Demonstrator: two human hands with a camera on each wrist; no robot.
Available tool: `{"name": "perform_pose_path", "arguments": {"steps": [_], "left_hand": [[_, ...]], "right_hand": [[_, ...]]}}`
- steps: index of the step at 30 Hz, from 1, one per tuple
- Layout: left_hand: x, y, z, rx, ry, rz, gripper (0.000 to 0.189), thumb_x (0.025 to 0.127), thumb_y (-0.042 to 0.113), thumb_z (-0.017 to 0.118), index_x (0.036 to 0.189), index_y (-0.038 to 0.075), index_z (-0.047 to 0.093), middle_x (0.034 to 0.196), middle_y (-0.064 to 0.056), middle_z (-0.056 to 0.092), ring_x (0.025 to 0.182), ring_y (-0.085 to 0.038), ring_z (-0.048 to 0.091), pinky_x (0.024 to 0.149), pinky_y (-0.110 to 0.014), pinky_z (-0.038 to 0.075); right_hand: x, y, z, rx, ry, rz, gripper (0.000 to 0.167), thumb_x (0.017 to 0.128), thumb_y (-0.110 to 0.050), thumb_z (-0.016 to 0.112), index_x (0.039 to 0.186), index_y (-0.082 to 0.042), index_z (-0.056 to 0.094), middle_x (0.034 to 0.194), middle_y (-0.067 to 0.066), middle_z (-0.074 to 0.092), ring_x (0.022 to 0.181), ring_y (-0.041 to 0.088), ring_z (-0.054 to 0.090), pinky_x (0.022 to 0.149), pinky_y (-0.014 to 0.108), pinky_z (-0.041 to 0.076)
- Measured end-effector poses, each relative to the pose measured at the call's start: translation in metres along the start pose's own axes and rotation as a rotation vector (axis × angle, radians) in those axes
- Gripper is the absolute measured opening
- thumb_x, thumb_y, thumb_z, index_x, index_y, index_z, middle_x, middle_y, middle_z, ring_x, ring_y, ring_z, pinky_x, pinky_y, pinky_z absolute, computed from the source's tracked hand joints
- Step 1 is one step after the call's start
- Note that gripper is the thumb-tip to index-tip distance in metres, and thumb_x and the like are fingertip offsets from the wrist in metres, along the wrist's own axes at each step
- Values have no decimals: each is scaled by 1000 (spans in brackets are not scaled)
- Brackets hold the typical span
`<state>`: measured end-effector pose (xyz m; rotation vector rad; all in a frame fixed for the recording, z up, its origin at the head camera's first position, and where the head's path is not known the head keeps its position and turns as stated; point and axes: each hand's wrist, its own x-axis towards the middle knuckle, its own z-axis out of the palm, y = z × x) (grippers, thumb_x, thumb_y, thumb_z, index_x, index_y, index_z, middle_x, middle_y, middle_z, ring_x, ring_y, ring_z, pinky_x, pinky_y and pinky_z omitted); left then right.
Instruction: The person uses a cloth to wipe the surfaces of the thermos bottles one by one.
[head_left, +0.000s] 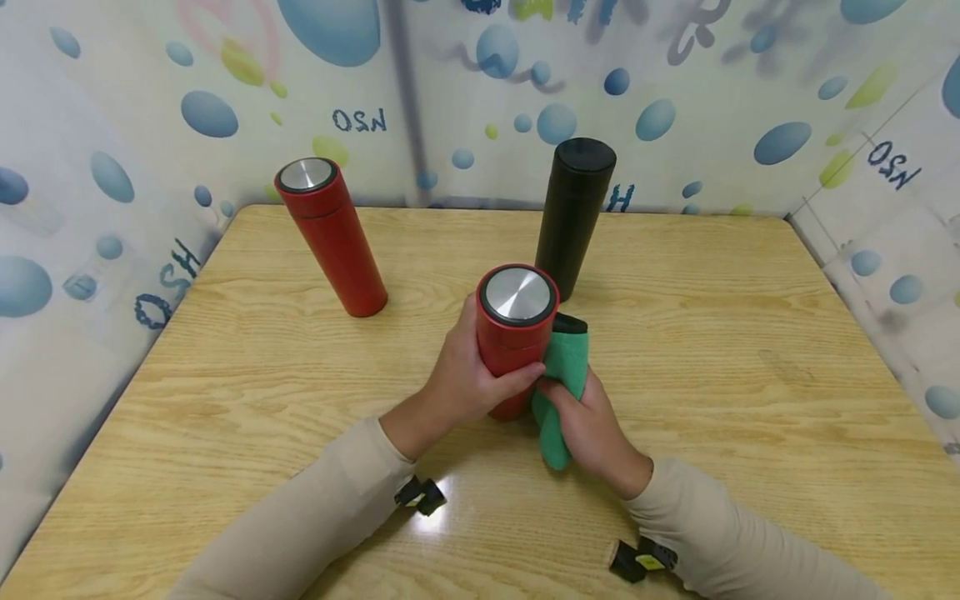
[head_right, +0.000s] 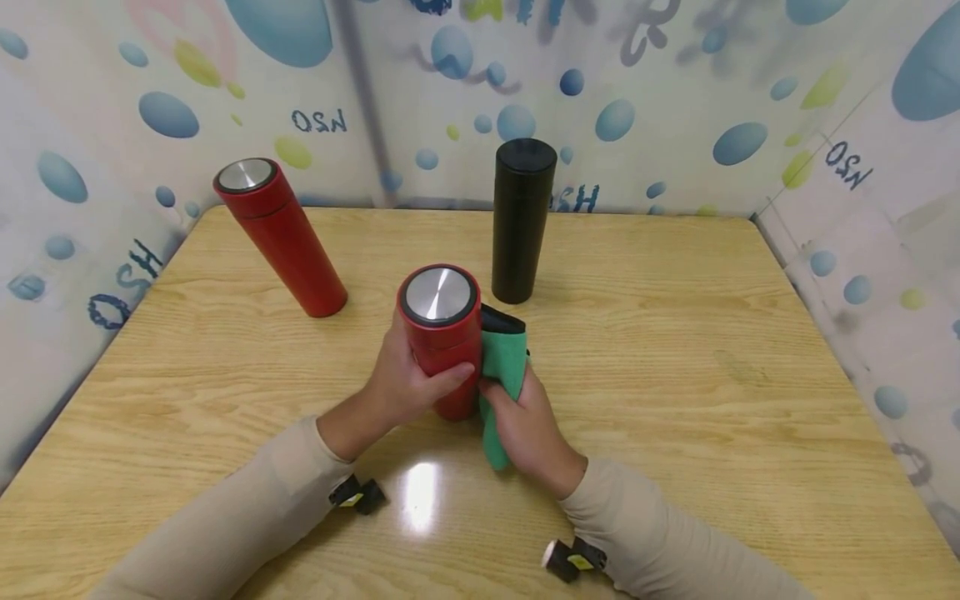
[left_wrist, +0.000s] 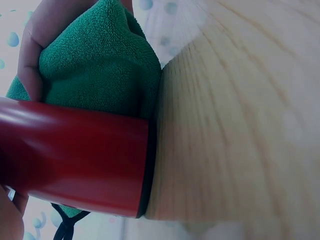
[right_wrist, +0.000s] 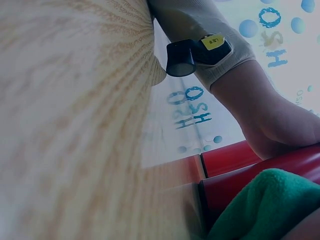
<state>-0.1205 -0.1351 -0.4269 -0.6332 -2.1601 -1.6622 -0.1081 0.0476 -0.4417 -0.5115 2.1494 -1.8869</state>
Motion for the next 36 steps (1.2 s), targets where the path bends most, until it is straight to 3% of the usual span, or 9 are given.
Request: {"name": "perform_pose_path", "arguments": {"steps": [36], "left_hand": [[0,0,0,-14,5,-1,86,73,7,84,143,4,33,135,-12,57,123,-22,56,103,-40,51]], "right_hand": [[0,1,0,0,7,-7,35,99,0,46,133,-3,50,120,2,58,107,10,56,94,22,49]]}}
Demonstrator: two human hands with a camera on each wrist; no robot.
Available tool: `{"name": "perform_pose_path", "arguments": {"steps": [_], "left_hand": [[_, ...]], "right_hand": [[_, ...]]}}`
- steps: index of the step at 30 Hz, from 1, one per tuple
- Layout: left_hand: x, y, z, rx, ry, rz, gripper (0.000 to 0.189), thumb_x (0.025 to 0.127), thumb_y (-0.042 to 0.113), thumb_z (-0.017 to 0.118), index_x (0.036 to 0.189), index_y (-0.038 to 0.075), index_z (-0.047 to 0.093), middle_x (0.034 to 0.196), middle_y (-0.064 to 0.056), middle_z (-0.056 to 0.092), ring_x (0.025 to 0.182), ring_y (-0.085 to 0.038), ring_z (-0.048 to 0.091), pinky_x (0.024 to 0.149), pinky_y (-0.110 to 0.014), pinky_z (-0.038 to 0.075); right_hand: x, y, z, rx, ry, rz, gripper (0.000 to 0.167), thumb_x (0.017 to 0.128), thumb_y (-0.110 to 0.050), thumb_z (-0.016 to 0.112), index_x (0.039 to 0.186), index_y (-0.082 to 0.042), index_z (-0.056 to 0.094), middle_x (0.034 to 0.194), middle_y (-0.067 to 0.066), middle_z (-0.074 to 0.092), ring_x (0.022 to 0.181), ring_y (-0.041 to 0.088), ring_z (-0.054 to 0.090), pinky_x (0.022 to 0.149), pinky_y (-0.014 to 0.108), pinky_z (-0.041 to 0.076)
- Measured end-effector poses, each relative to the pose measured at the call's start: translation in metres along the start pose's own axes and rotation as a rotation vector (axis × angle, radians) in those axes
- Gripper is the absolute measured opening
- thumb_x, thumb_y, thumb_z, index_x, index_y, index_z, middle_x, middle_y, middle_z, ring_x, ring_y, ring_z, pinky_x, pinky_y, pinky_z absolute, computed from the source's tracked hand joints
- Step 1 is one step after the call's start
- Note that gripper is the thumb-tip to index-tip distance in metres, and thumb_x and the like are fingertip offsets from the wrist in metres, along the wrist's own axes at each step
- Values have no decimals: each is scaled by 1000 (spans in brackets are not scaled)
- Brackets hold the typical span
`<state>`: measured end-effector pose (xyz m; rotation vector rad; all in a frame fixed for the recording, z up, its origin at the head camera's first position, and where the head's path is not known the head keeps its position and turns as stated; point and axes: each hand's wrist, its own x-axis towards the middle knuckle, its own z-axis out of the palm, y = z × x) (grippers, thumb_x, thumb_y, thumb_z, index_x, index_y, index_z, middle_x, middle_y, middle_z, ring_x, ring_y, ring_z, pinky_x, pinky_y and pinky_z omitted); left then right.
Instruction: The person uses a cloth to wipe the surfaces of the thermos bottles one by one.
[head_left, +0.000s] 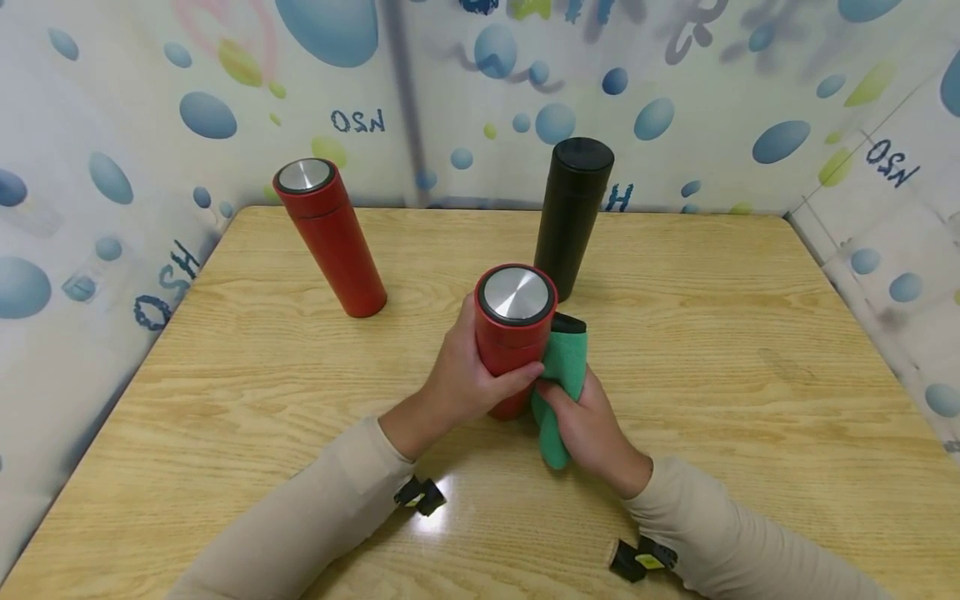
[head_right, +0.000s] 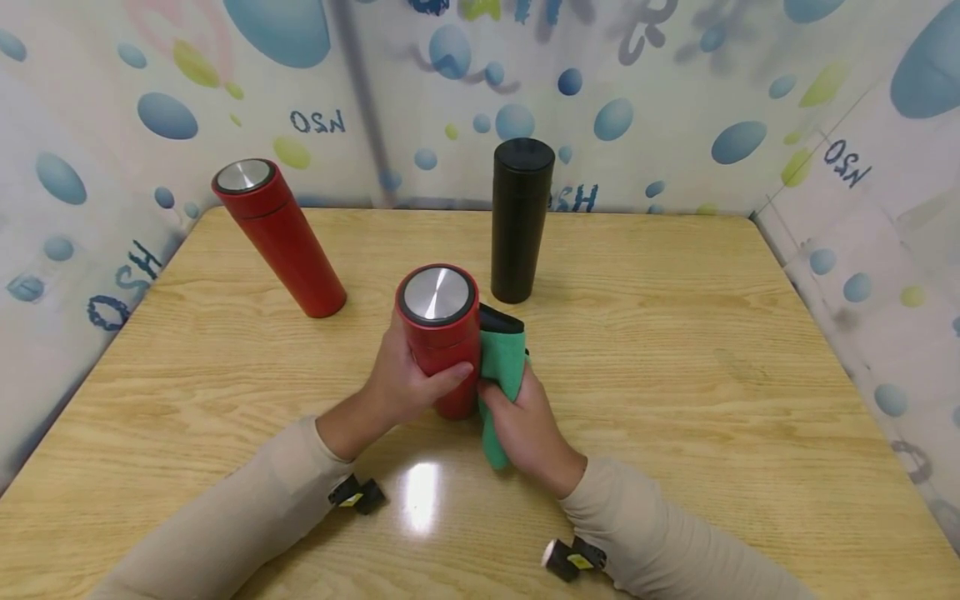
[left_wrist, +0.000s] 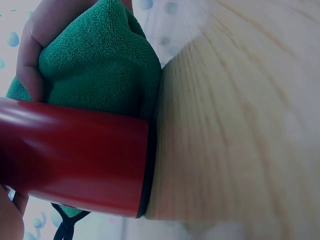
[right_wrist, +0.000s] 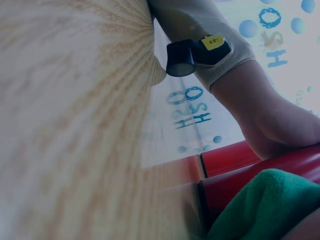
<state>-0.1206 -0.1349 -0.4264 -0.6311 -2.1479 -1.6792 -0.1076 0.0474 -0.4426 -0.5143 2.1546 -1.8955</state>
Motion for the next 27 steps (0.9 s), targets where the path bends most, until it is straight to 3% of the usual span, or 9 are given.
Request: {"name": "perform_pose_path", "arguments": {"steps": [21,23,27], "left_hand": [[1,1,0,-6,-2,-1,86,74,7,83,144,5,33,136,-11,56,125,-21,55,105,-40,50],[0,0,0,-7,2,5,84,77,14,84,143,5,33,136,-12,56,124,-21,55,105,-40,50],[0,0,1,8,12,5,87,82,47,78,143,4,33,134,-12,57,123,-22,56,104,-40,51]], "right_hand": [[1,1,0,-19,12,3,34,97,2,47,130,-1,51,118,10,60,103,11,57,93,23,49],[1,1,0,-19,14,5,34,96,2,47,130,-1,51,118,11,60,103,11,56,92,22,49],[1,2,1,-23,16,9,35,95,3,47,130,0,52,117,12,60,101,12,56,90,22,49]]}}
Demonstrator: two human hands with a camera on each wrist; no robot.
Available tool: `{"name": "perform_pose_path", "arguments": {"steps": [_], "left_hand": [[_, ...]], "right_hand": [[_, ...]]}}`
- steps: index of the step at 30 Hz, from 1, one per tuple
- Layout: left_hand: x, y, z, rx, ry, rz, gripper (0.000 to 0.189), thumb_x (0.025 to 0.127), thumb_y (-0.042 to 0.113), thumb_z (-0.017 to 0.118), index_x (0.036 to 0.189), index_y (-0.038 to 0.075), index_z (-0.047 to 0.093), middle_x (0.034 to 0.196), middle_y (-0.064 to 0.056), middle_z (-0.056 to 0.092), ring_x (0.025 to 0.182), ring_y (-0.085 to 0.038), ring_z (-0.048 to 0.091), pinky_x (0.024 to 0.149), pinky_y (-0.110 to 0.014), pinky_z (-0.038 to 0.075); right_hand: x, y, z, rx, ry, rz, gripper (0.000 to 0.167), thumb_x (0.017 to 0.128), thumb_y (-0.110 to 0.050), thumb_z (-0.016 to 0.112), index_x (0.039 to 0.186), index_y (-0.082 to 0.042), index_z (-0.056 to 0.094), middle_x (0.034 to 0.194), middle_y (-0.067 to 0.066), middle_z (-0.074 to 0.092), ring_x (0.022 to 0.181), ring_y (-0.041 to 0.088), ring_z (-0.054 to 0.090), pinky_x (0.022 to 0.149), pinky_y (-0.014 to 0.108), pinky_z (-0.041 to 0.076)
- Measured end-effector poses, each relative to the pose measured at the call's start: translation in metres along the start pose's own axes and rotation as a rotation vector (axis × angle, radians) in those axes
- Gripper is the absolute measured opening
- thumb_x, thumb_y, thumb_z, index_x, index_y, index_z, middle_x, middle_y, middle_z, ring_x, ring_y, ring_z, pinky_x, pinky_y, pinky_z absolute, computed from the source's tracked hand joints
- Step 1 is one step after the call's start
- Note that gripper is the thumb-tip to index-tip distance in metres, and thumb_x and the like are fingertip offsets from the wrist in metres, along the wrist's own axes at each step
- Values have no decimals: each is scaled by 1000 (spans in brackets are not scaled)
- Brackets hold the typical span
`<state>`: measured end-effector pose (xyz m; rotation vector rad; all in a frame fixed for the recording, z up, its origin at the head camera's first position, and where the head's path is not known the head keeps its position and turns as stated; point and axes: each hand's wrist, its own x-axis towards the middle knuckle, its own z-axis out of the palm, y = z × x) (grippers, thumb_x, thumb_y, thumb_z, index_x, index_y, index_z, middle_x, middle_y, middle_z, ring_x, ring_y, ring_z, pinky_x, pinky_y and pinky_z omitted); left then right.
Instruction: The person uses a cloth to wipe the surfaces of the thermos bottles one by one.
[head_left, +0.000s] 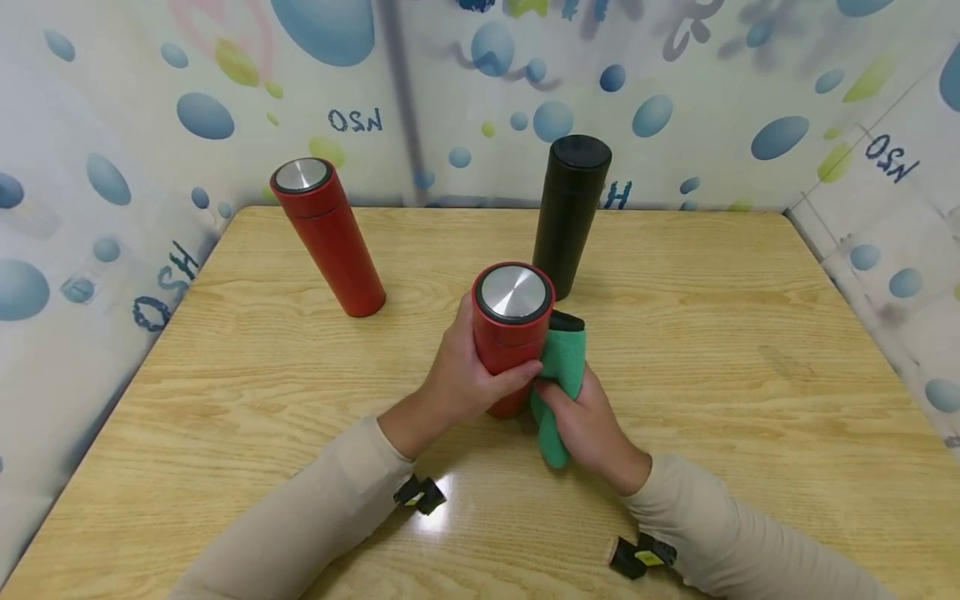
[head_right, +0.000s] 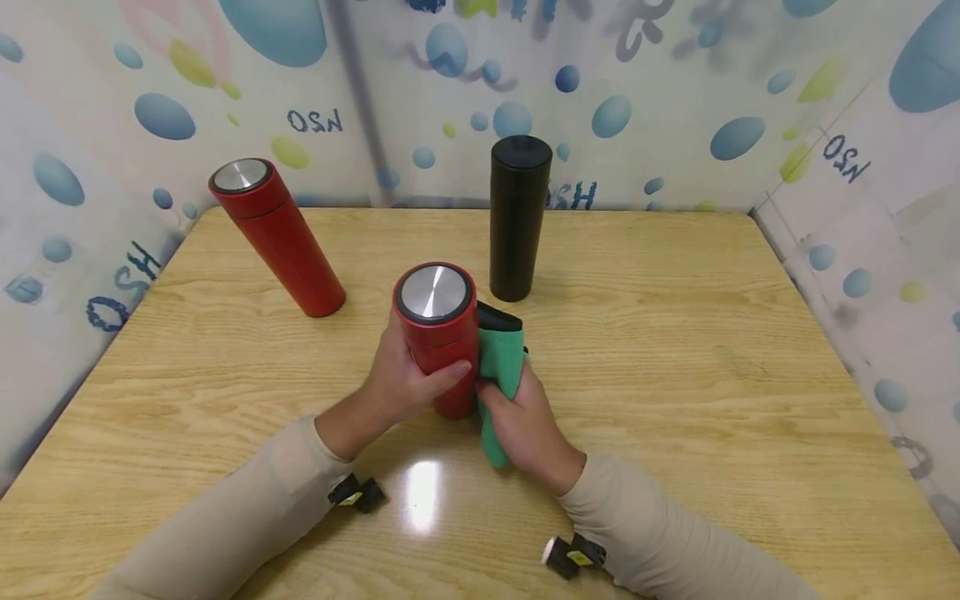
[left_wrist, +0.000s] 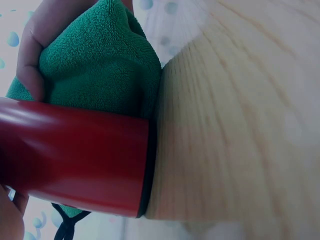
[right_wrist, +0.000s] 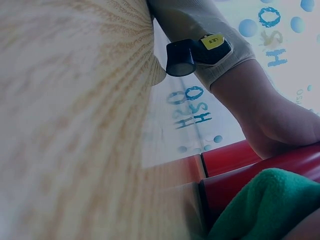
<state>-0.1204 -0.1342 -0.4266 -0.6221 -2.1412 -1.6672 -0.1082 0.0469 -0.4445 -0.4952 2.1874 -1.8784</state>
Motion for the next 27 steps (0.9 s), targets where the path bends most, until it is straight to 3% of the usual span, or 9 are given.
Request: {"name": "perform_pose_path", "arguments": {"steps": [3,6,8,13,16,19,24,27], "left_hand": [[0,0,1,11,6,-7,94,80,64,70,142,3,33,133,-12,58,122,-22,57,104,-40,51],[0,-1,1,14,7,-6,94,81,64,70,142,3,34,133,-12,58,122,-22,57,104,-40,51],[-1,-2,0,6,1,-1,90,82,55,74,143,4,33,134,-12,57,122,-22,56,104,-40,51],[0,-2,-1,1,-16,7,85,78,16,83,145,6,32,136,-11,56,125,-20,55,104,-41,51],[0,-1,-1,7,-20,0,87,75,8,83,145,7,32,137,-10,55,125,-20,55,102,-40,52],[0,-1,-1,6,-21,-6,84,77,16,82,144,7,32,136,-10,56,124,-19,55,101,-40,53],[0,0,0,14,-7,-1,89,84,54,73,144,4,32,136,-12,56,124,-21,55,102,-41,52],[0,0,1,16,-3,2,94,82,63,69,144,3,32,135,-12,56,123,-22,56,103,-41,52]], "right_hand": [[0,0,0,0,-3,-4,34,96,3,47,129,0,52,116,13,60,100,12,56,90,22,49],[0,0,0,2,-6,-7,35,96,3,47,130,0,51,117,13,60,101,11,56,91,22,49],[0,0,0,2,-10,-11,34,96,2,46,130,0,51,117,12,60,101,11,56,90,22,49],[0,0,-1,14,-29,-15,35,97,2,46,131,-2,50,116,6,59,100,14,56,89,23,49],[0,0,-2,22,-38,-15,35,97,1,45,132,-3,49,115,4,58,99,15,55,89,24,49],[1,0,-2,23,-41,-14,35,98,0,45,133,-3,49,116,4,58,99,15,55,89,24,49],[1,0,-2,25,-45,-19,36,98,0,45,133,-3,48,118,5,58,101,14,55,90,24,49],[1,0,-2,25,-46,-21,35,98,0,45,133,-3,49,118,5,58,101,14,55,90,24,49]]}}
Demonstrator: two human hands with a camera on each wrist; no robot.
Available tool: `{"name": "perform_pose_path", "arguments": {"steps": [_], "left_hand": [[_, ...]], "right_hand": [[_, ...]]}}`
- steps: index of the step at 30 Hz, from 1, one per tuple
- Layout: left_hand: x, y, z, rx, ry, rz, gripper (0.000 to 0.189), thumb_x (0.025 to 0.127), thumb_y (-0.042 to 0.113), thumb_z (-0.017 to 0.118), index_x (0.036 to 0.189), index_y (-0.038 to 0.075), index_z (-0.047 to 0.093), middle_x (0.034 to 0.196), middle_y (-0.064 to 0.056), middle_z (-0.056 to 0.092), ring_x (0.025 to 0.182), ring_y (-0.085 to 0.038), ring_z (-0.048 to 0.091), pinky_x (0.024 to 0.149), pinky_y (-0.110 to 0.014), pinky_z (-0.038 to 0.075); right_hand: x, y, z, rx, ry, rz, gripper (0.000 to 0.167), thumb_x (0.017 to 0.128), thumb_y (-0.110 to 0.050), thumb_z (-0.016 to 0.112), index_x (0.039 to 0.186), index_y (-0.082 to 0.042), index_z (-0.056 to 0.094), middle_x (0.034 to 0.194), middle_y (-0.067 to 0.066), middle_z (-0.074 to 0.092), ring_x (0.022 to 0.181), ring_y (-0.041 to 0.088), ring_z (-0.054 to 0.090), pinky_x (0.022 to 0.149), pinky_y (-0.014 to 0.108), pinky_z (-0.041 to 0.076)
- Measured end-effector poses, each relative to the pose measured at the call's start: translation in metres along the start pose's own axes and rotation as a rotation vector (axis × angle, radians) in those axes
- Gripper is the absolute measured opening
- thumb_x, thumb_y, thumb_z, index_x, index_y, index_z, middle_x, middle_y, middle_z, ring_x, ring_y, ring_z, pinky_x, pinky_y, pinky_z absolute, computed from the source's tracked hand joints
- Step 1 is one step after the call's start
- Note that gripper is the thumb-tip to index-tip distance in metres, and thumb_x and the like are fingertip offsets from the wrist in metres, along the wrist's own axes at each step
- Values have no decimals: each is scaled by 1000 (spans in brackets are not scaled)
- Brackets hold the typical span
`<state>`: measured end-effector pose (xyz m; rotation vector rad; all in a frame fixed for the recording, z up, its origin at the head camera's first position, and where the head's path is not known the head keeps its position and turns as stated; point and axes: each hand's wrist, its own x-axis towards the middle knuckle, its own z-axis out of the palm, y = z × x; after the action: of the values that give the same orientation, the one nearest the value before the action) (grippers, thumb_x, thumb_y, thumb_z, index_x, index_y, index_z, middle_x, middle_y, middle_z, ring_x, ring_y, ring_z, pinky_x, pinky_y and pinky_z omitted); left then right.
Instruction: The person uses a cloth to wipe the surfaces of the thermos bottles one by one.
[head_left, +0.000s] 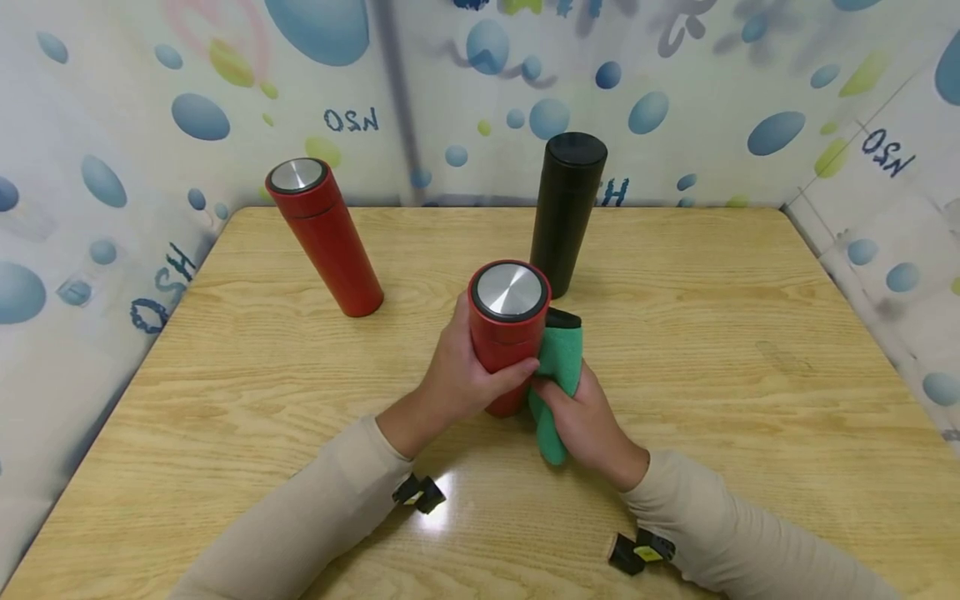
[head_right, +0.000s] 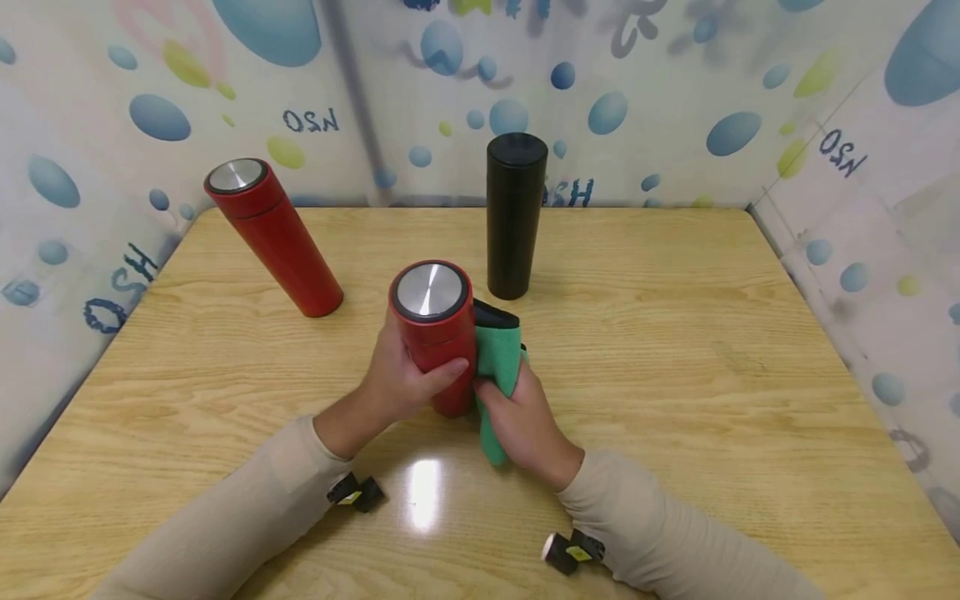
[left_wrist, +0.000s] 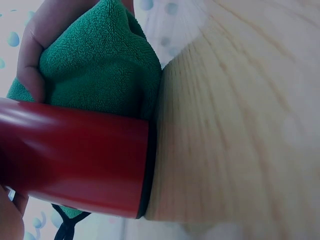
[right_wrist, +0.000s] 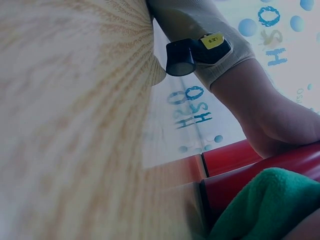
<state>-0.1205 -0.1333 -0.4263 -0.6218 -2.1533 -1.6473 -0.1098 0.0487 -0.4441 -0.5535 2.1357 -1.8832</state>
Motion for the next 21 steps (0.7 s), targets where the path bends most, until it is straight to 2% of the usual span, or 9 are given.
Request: {"name": "perform_pose_path", "arguments": {"steps": [2,5,9,17,21], "left_hand": [[0,0,-1,-2,-3,0,90,83,58,71,144,4,32,135,-12,56,123,-21,55,102,-40,52],[0,0,-2,-16,-15,-4,83,83,38,79,144,6,32,136,-11,56,124,-21,55,101,-41,53],[0,0,-2,-21,-31,-19,83,78,14,80,145,7,32,137,-9,55,125,-19,54,101,-40,53],[0,0,-2,-11,-23,-18,84,76,10,82,144,6,32,136,-10,55,125,-19,54,101,-40,53],[0,0,-2,-14,-21,-19,84,76,10,82,143,5,33,136,-10,56,124,-20,55,101,-40,53]], "right_hand": [[0,0,0,-3,1,3,35,98,0,45,133,-3,49,117,6,58,100,15,55,89,24,49],[0,0,0,-12,6,10,35,98,0,46,132,-3,49,117,7,59,99,15,55,89,24,49],[0,-1,0,-15,10,21,35,98,0,46,132,-3,49,117,8,59,100,15,55,89,24,49],[0,-1,0,-17,9,19,35,97,0,45,131,-3,50,115,6,58,98,15,55,88,24,49],[0,-2,0,-12,14,11,35,98,0,44,132,-3,50,118,5,58,102,14,55,91,24,49]]}}
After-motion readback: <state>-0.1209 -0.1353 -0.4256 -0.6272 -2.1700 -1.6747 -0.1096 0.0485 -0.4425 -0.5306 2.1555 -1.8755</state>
